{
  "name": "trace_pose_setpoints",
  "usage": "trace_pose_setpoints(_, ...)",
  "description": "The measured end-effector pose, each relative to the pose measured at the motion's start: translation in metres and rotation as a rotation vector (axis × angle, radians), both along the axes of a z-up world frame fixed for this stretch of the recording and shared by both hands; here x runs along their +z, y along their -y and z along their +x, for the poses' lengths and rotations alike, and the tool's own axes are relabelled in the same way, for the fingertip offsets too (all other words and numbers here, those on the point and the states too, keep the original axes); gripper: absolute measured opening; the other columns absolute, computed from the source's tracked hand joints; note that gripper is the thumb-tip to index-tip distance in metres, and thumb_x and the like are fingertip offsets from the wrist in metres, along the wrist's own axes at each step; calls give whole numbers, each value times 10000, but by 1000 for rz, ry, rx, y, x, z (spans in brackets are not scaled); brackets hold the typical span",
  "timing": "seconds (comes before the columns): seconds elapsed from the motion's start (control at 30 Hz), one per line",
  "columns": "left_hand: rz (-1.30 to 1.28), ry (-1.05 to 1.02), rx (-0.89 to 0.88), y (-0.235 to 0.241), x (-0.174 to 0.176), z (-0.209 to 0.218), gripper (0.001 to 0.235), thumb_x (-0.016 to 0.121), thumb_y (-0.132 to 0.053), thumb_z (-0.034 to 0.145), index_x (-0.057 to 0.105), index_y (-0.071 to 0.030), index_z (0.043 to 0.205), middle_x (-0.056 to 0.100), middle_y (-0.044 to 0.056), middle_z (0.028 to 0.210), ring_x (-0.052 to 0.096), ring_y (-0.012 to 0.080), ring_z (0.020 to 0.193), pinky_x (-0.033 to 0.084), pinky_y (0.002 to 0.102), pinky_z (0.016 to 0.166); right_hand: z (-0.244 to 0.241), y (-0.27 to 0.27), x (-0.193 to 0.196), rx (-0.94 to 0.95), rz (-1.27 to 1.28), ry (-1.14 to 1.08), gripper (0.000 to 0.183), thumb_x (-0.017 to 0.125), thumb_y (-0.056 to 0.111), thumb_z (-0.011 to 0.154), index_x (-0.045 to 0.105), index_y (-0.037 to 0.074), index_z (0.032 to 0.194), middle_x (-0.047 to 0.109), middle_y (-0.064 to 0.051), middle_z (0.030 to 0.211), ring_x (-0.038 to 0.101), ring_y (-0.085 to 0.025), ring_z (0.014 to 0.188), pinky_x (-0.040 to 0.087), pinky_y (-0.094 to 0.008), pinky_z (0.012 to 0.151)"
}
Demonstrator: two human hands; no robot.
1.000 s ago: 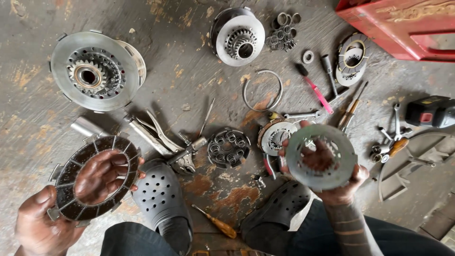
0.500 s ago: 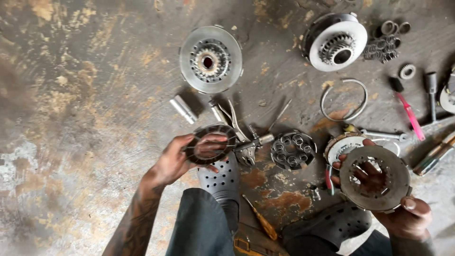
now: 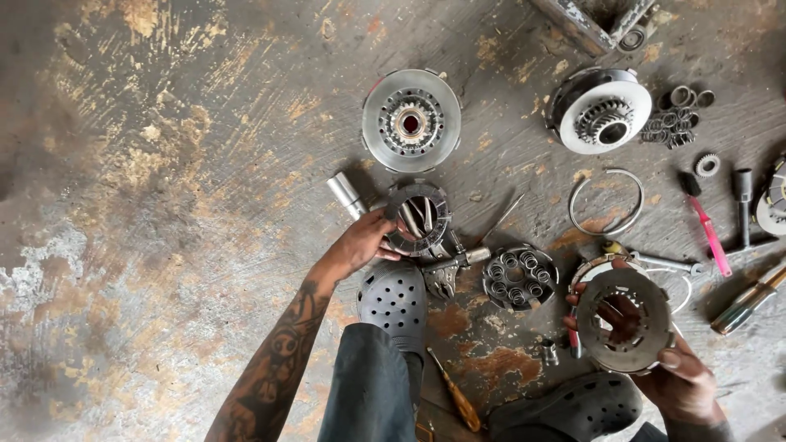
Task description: The person sits on the workshop floor and handles motorcycle clutch friction plates and steel plates, holding them up, turning them over and comparing them side by side. They then pick up the clutch hub and press the plates into place, working among scattered engine parts and hand tools.
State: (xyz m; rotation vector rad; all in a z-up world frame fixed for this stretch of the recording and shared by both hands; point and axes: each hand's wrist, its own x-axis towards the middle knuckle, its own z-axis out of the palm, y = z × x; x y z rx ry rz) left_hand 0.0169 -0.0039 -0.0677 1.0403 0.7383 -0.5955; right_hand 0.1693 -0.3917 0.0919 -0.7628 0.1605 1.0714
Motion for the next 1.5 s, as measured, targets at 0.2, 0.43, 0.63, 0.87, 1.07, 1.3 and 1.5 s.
trace_pose_setpoints(0.2, 289, -218, -213, -6, 49, 17, 624, 501, -211, 1047, 240, -118, 1607, 580, 265, 1238, 544, 242, 765, 510, 293, 619, -4, -50, -32, 308, -640, 480, 1309, 762, 70, 445, 227, 145, 1638, 539, -207, 1427, 652, -409, 1174, 615, -634, 970)
trace_pose_setpoints(0.43, 543, -53, -213, -4, 76, 6, 522, 576, -289, 1058, 455, 53, 1434, 628, 418, 1223, 752, 474, 947, 678, 479, 762, -43, -190, -70, 546, -815, 1639, 1277, 967, 249, 566, 277, -57, 1596, 458, -346, 1349, 543, -504, 1218, 522, -647, 993)
trace_pose_setpoints(0.63, 547, -3, -216, -10, 80, -6, 466, 533, -213, 1047, 488, 56, 1426, 677, 396, 1166, 734, 496, 1008, 629, 589, 843, -52, -239, -103, 918, -1209, 1588, 1390, 921, 528, 588, 122, 195, 1675, 365, -268, 1505, 477, -434, 1363, 514, -590, 1069)
trace_pose_setpoints(0.87, 482, -1, -179, -24, 79, -23, 455, 501, -227, 1036, 499, 4, 1428, 695, 344, 1177, 726, 467, 1050, 620, 559, 858, -49, -235, -116, 846, -1198, 1674, 1323, 861, 479, 631, 109, 174, 1675, 367, -273, 1493, 465, -451, 1358, 533, -586, 1050)
trace_pose_setpoints(1.07, 423, -35, -186, -25, 83, -17, 473, 497, -260, 1020, 511, -29, 1433, 687, 320, 1233, 697, 474, 1122, 607, 563, 908, -58, -247, -124, 985, -1270, 1702, 1401, 870, 590, 596, 73, 193, 1679, 380, -292, 1522, 462, -458, 1388, 523, -595, 1057)
trace_pose_setpoints(1.3, 458, 19, -160, -16, 67, -22, 465, 552, -271, 999, 551, -18, 1390, 697, 344, 1172, 682, 518, 1102, 581, 613, 908, -66, -253, -123, 911, -1247, 1726, 1284, 886, 518, 629, 219, 124, 1654, 407, -268, 1512, 439, -451, 1416, 467, -567, 1113)
trace_pose_setpoints(1.5, 593, -154, -419, 0, 88, 9, 583, 545, -342, 971, 473, -49, 1471, 681, 256, 1251, 697, 404, 1126, 610, 520, 900, -59, -219, -124, 758, -1099, 1720, 1238, 872, 446, 712, 164, 83, 1660, 245, -298, 1639, 251, -471, 1560, 286, -574, 1260)
